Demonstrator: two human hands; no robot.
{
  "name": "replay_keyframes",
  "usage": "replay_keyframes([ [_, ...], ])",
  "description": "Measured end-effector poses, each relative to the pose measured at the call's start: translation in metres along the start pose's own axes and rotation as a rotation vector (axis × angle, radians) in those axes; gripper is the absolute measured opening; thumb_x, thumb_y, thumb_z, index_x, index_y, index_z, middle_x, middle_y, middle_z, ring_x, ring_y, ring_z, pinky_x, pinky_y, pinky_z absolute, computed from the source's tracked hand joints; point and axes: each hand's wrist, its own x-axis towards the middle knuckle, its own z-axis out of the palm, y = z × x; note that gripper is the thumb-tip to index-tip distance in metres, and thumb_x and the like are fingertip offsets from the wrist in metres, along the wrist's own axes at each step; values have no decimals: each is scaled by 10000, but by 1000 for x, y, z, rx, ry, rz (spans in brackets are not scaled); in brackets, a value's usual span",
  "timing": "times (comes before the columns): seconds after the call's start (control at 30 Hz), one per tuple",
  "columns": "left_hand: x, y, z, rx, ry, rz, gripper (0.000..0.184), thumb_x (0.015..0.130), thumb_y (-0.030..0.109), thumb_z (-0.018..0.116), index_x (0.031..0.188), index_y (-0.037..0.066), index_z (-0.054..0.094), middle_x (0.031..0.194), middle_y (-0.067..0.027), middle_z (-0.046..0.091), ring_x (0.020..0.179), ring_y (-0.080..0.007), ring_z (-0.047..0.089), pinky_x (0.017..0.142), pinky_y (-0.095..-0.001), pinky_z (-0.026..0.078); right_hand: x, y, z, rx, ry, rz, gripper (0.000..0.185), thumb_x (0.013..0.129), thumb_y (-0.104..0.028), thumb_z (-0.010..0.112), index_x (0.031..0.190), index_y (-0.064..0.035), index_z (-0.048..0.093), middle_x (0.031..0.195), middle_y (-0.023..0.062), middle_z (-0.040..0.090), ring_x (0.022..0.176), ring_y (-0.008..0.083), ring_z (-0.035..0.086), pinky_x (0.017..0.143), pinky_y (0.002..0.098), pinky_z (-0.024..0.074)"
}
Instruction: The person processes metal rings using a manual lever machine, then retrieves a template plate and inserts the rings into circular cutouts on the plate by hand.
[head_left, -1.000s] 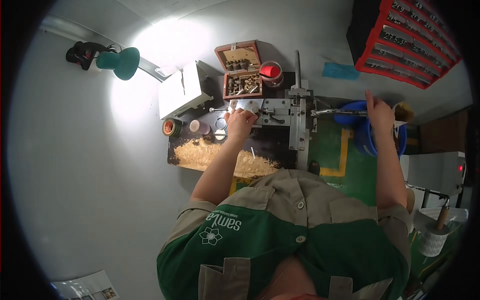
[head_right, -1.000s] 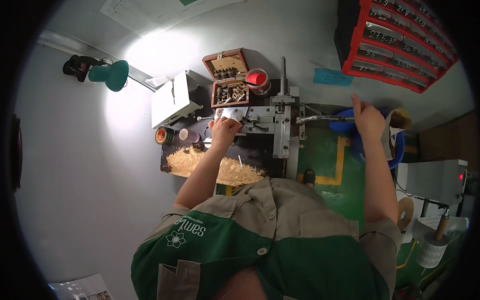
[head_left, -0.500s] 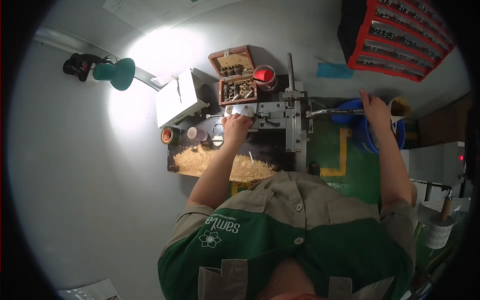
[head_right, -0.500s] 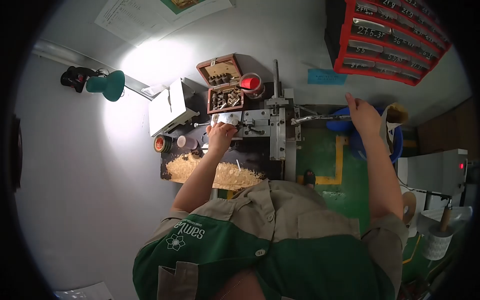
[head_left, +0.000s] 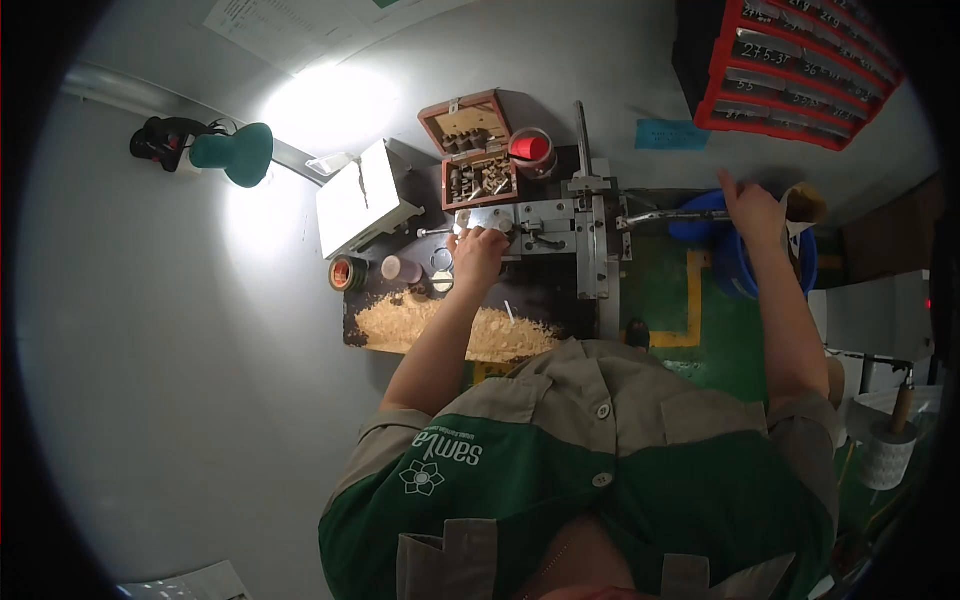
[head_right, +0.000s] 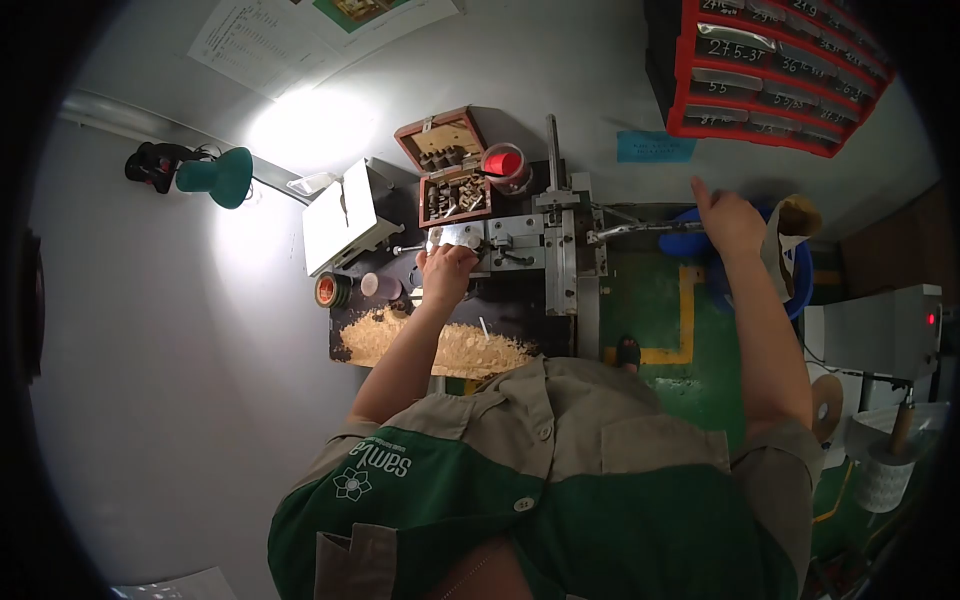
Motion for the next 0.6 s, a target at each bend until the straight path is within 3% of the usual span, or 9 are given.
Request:
replay_keyframes([
  [0.03, 0, -1, 0, 10, -10, -4, 90, 836, 266, 697, 872, 200, 745, 919, -30, 683, 1023, -252, 593, 962, -453, 316, 6, 7, 2, 54, -65, -43, 679, 966, -652, 357, 912, -109, 760, 844, 176, 717, 852, 380, 693, 764, 459, 548],
  [0.13, 3, -2, -7, -17, -56, 8, 95, 826, 263, 709, 890, 206, 749, 929, -25, 684, 1034, -251, 589, 988, -484, 303, -11, -5, -5, 238, 150, -51, 666, 966, -659, 351, 1004, -132, 757, 841, 181, 715, 851, 382, 692, 761, 453, 548],
  [0.17, 3, -2, -8, -26, -62, 6, 98, 819, 265, 716, 888, 204, 748, 941, -29, 683, 1051, -254, 582, 1006, -496, 289, -5, -4, 2, 76, 62, 45, 659, 961, -662, 366, 976, -132, 757, 813, 174, 714, 829, 376, 695, 739, 453, 551],
  [0.23, 2, -2, -10, -38, -65, 32, 122, 818, 291, 722, 890, 195, 743, 948, -33, 680, 1067, -257, 576, 1016, -497, 280, 3, 1, 3, 49, -9, 14, 705, 957, -673, 350, 882, -102, 756, 815, 177, 715, 836, 373, 695, 740, 457, 552],
  [0.3, -1, 3, -13, -55, -33, 39, 146, 817, 311, 733, 890, 185, 734, 947, -37, 674, 1068, -259, 575, 1031, -499, 269, 4, 1, 0, 39, -57, -1, 717, 968, -664, 327, 905, -89, 751, 836, 180, 716, 856, 372, 693, 759, 453, 550],
  [0.37, 0, -2, -4, -37, -51, 13, 134, 822, 309, 728, 880, 188, 732, 932, -46, 670, 1059, -262, 578, 1042, -495, 264, 1, 1, -6, 91, -56, -35, 727, 986, -651, 287, 935, -84, 741, 844, 179, 712, 871, 371, 686, 789, 446, 538],
  [0.47, 0, -8, 3, -52, -13, 0, 105, 828, 296, 713, 873, 204, 739, 920, -50, 672, 1043, -255, 583, 1042, -486, 269, -13, -15, -21, 289, 87, -86, 694, 967, -668, 330, 921, -108, 738, 823, 167, 708, 854, 376, 683, 767, 446, 541],
  [0.53, 0, -7, 2, -15, 0, 14, 105, 825, 295, 715, 871, 205, 743, 923, -44, 675, 1039, -252, 584, 1041, -486, 269, 2, -2, 6, 62, 33, 66, 680, 958, -667, 356, 910, -108, 741, 857, 161, 720, 871, 370, 690, 779, 446, 546],
  [0.6, 4, -4, -5, 21, -24, 21, 108, 817, 303, 718, 860, 210, 751, 933, -31, 682, 1044, -241, 586, 1041, -485, 266, 7, -2, -4, 21, -94, 41, 624, 962, -631, 396, 929, -115, 745, 885, 163, 723, 883, 370, 690, 772, 456, 548],
])
